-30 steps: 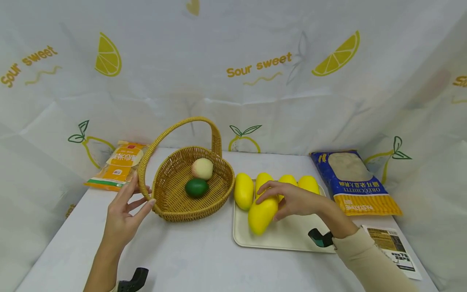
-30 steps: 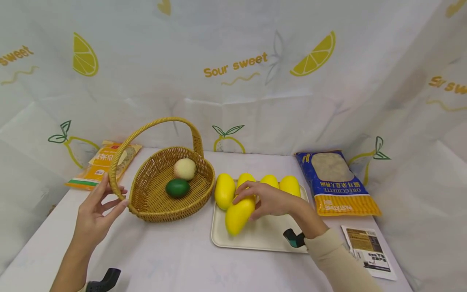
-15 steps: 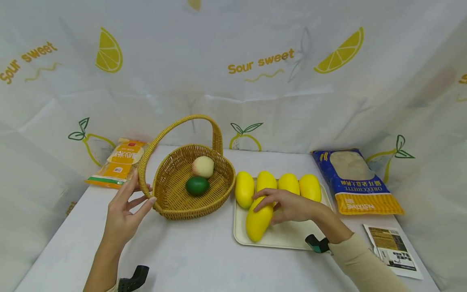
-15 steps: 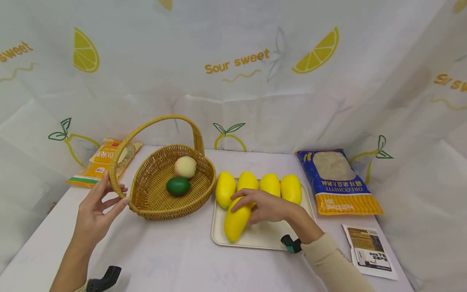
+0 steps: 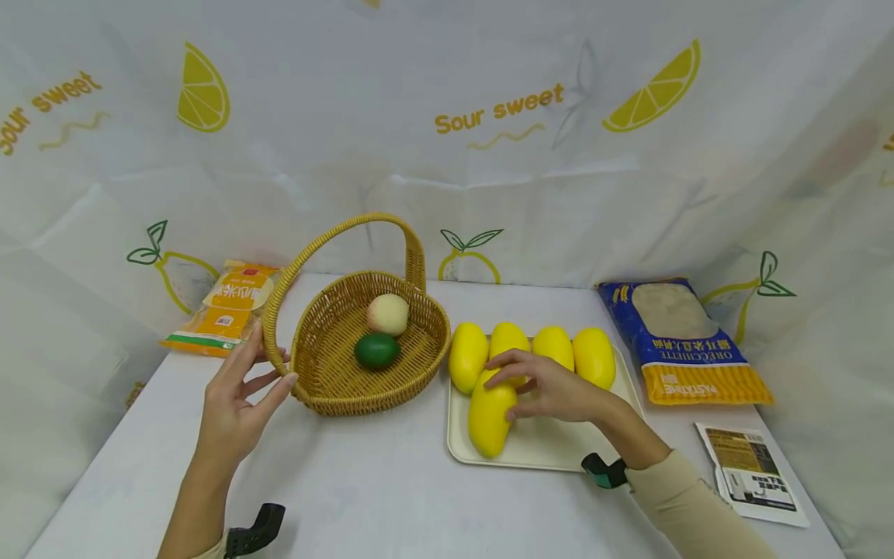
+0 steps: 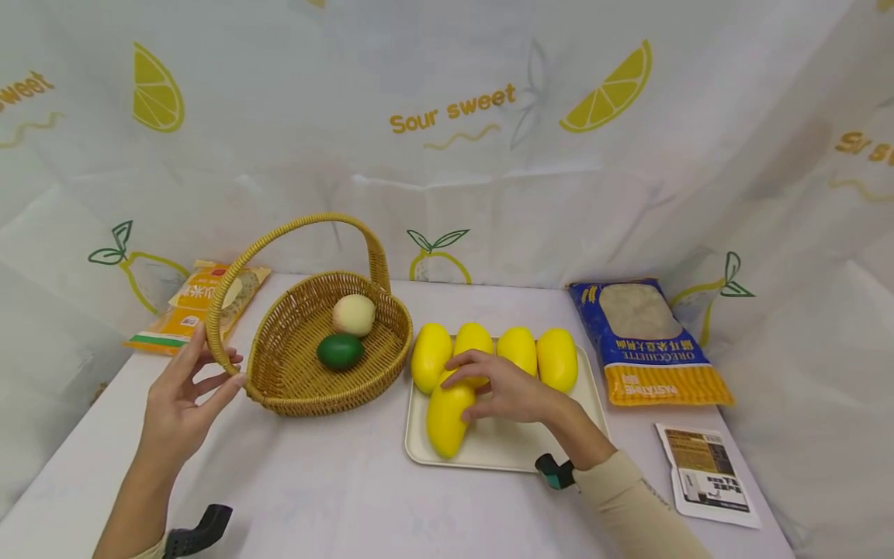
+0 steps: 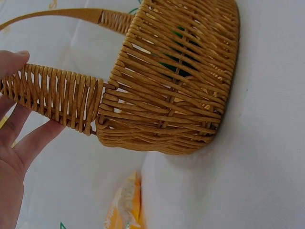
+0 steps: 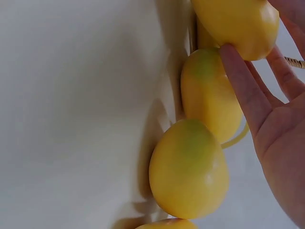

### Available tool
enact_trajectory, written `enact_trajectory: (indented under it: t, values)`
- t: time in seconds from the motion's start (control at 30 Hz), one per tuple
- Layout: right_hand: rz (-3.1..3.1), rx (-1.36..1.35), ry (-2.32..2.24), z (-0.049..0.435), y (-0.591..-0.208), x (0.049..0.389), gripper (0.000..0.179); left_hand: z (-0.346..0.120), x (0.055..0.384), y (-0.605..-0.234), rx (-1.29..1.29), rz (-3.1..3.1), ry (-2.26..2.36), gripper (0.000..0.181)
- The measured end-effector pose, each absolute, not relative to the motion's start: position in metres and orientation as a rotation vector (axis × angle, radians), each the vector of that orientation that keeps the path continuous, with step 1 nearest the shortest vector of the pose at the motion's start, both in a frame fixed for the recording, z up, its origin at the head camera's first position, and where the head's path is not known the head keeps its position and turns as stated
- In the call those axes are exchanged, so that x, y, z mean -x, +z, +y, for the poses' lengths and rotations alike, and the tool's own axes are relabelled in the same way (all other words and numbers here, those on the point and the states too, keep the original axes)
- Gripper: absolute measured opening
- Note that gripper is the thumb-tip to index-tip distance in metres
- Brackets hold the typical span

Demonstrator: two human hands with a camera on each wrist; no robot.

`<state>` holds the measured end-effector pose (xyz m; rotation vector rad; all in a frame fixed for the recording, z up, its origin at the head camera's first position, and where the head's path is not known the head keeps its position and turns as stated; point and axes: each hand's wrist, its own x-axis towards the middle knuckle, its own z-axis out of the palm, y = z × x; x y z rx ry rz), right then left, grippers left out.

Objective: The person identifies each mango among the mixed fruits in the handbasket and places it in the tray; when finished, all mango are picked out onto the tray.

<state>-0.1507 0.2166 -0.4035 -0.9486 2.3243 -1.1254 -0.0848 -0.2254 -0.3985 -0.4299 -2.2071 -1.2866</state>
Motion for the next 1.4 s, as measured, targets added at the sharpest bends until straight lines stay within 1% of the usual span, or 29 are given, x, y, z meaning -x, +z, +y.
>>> enact_trajectory:
  t: [0.53, 0.97, 1.4]
  values:
    - [2.300, 0.979, -1.073, 0.219, -0.406, 0.146, 0.041, -0.225, 0.083, -0.398, 0.444, -2.206, -1.273, 0.099]
    - [2.406, 0.968, -1.100, 0.228, -0.395, 0.143, 0.055, -0.226, 0.084, -0.398, 0.451, -2.203, -1.276, 0.100]
    - [2.592, 0.860, -1.063, 0.244, -0.385, 0.132, 0.060, -0.225, 0.084, -0.404, 0.426, -2.182, -1.218, 0.101]
